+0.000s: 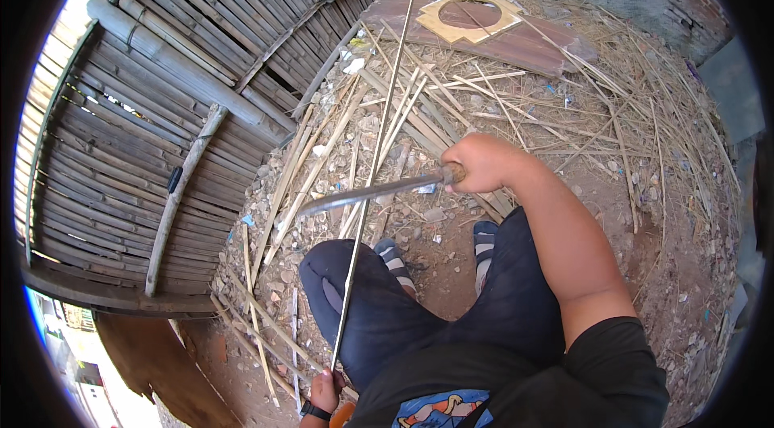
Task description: The person uses a machete to split a long bamboo pole into thin strips. They hold the pole with one hand and repeatedly strike it with the machete to separate the strips, then set the pieces aside on the ground.
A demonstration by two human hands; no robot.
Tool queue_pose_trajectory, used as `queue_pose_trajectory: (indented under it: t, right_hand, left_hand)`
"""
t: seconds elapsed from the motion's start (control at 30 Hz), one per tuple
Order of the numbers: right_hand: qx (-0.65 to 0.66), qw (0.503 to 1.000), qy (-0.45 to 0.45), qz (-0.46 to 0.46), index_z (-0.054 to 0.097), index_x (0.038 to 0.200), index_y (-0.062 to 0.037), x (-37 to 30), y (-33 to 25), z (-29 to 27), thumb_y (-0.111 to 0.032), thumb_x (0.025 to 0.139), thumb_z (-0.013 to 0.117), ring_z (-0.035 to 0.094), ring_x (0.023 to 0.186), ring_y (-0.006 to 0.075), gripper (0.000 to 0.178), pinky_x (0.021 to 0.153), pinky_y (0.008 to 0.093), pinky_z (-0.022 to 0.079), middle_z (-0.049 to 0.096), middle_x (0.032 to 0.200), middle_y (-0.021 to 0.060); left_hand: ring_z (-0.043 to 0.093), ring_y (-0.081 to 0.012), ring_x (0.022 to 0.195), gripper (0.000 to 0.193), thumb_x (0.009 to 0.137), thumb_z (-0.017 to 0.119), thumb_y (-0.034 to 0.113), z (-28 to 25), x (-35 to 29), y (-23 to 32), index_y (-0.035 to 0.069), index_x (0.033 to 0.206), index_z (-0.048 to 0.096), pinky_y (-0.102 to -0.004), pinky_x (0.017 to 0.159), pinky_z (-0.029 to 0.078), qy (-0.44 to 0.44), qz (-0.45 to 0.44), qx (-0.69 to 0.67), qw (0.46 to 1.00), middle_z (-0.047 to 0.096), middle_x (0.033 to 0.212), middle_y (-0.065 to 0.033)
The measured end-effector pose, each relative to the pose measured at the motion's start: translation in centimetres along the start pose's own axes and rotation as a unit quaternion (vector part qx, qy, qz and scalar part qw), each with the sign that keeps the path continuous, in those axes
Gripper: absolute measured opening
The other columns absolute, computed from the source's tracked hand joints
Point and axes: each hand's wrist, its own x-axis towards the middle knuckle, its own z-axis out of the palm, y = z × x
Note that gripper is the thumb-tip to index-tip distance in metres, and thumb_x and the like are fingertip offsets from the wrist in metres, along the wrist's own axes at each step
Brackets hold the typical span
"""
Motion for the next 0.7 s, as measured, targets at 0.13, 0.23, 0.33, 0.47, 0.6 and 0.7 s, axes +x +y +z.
queue_pose_trajectory:
  t: [0.13,0.23,0.33,0.47,0.6,0.7]
  right_hand:
    - [0.077,0.963,0.216,0.141,0.069,0.106,-0.0104,0.8,5.8,-0.9,-0.03,0.077,0.074,0.067,0.088,0.0345,0.036,0.077,0.0426,0.052,0.069,0.092,0.0182]
    - [0.046,0.98,0.165,0.099,0.069,0.107,-0.0103,-0.3,4.3,0.0,-0.03,0.077,0.074,0.067,0.09,0.0347,0.036,0.077,0.043,0.052,0.069,0.093,0.0181]
    - [-0.015,1.0,-0.007,0.02,0.069,0.106,-0.009,-1.3,0.2,0.3,-0.03,0.075,0.075,0.066,0.088,0.0352,0.038,0.076,0.0431,0.052,0.068,0.09,0.0177]
    - [-0.043,0.997,-0.013,-0.066,0.069,0.105,-0.0071,-1.3,-1.3,0.7,-0.031,0.073,0.078,0.066,0.081,0.036,0.041,0.073,0.0422,0.051,0.068,0.085,0.0179]
    - [0.07,0.989,0.02,0.132,0.069,0.11,-0.0095,-0.2,3.7,-1.5,-0.03,0.073,0.078,0.067,0.092,0.0339,0.044,0.079,0.0433,0.052,0.07,0.098,0.0184]
    - [0.046,0.986,0.098,0.129,0.067,0.114,-0.0081,-0.2,4.4,-2.0,-0.028,0.074,0.078,0.066,0.096,0.0339,0.047,0.083,0.0427,0.052,0.069,0.103,0.02]
  left_hand:
    - [0.038,-0.0089,0.044,0.071,0.102,0.028,0.055,0.1,-0.1,0.9,0.002,0.068,0.059,-0.027,0.045,0.029,0.002,0.003,0.026,1.0,0.043,0.048,0.0016]
    - [0.038,-0.0088,0.043,0.071,0.102,0.028,0.055,-0.3,-0.3,1.1,0.002,0.068,0.059,-0.0269,0.045,0.028,-0.002,0.011,0.024,1.0,0.042,0.048,0.0019]
    - [0.038,-0.0084,0.044,0.07,0.102,0.027,0.054,0.2,-0.1,0.7,0.003,0.068,0.059,-0.0269,0.045,0.028,-0.006,0.006,0.008,1.0,0.043,0.049,0.0016]
    - [0.039,-0.0086,0.045,0.069,0.103,0.026,0.053,0.4,-0.1,0.3,0.002,0.068,0.058,-0.027,0.045,0.028,0.007,0.025,0.03,0.999,0.044,0.049,0.0012]
    - [0.039,-0.0087,0.044,0.071,0.103,0.025,0.053,0.6,-0.1,1.0,0.002,0.067,0.058,-0.0266,0.046,0.029,0.023,0.026,0.048,0.998,0.043,0.048,0.001]
    - [0.039,-0.0091,0.044,0.072,0.103,0.024,0.054,0.4,-0.3,0.2,0.002,0.066,0.058,-0.0264,0.046,0.03,0.032,0.034,0.064,0.997,0.043,0.048,0.0005]
